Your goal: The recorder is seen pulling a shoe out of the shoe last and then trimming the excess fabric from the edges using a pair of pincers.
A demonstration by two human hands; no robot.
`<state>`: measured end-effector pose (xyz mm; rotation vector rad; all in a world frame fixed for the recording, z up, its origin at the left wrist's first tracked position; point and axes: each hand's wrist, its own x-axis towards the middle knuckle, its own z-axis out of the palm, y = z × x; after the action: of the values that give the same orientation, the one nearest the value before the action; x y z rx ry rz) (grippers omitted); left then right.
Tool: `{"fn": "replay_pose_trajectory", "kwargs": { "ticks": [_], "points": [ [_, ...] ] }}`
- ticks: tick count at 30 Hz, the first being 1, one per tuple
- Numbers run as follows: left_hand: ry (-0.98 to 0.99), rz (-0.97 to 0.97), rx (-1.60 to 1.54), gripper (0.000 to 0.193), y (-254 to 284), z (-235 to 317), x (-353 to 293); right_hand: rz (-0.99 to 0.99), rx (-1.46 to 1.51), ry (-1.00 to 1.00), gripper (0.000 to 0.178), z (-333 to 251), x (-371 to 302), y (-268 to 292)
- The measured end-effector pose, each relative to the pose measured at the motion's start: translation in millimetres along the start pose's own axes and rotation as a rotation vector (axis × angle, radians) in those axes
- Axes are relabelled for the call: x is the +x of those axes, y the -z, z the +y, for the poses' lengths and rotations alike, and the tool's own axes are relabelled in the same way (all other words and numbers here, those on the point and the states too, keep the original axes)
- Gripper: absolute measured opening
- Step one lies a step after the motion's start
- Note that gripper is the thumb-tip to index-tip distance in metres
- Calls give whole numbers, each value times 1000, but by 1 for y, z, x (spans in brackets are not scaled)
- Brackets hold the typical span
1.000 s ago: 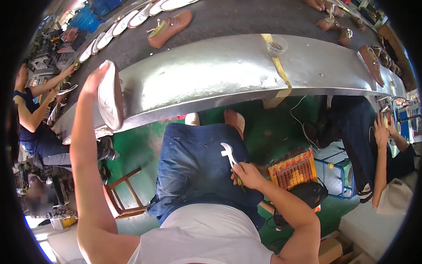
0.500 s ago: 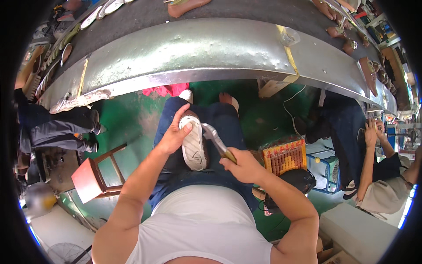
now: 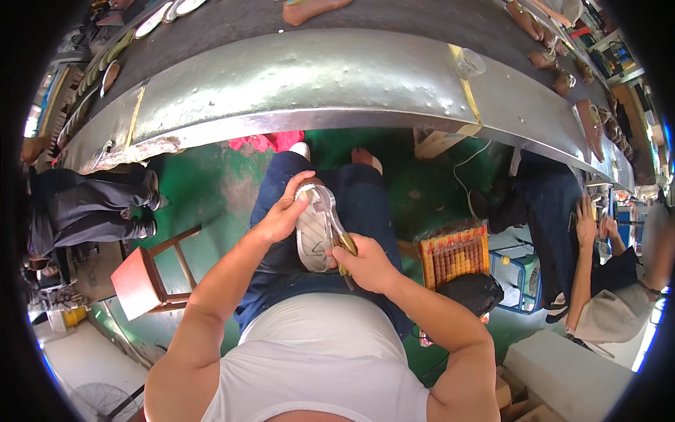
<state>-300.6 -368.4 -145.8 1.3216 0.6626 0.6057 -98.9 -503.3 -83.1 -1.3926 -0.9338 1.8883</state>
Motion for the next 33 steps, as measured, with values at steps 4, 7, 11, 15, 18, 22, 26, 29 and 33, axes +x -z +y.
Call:
{"fn": "replay_pose_trajectory", "kwargs": {
  "ticks": [4,7,11,15,18,22,26,29,33],
  "points": [
    [-130,106,196,51,-3,-7,2,-69,112,-1,25,-14,2,5],
    [19,112,162,50,-3,4,3,-72,258,-232,23,-45,14,9],
    [77,244,15,43,6,-14,5,55,-490,-30,21,-15,46,13],
    [12,384,-209,39,22,-19,12,374,-832,559,28,34,88,10],
    [185,119,-94,50,38,4,17,387,-820,502,29,32,86,13],
    [269,-194,-262,73,59,20,10,294,-787,411,30,7,58,15],
    [224,-339,-290,79,51,23,22,186,-645,199,29,-13,33,22],
    [216,-253,-320,74,29,22,28,194,-481,88,26,-13,21,33],
    [148,-1,-118,48,-4,3,31,89,-258,14,26,-8,10,44]
  ]
}}
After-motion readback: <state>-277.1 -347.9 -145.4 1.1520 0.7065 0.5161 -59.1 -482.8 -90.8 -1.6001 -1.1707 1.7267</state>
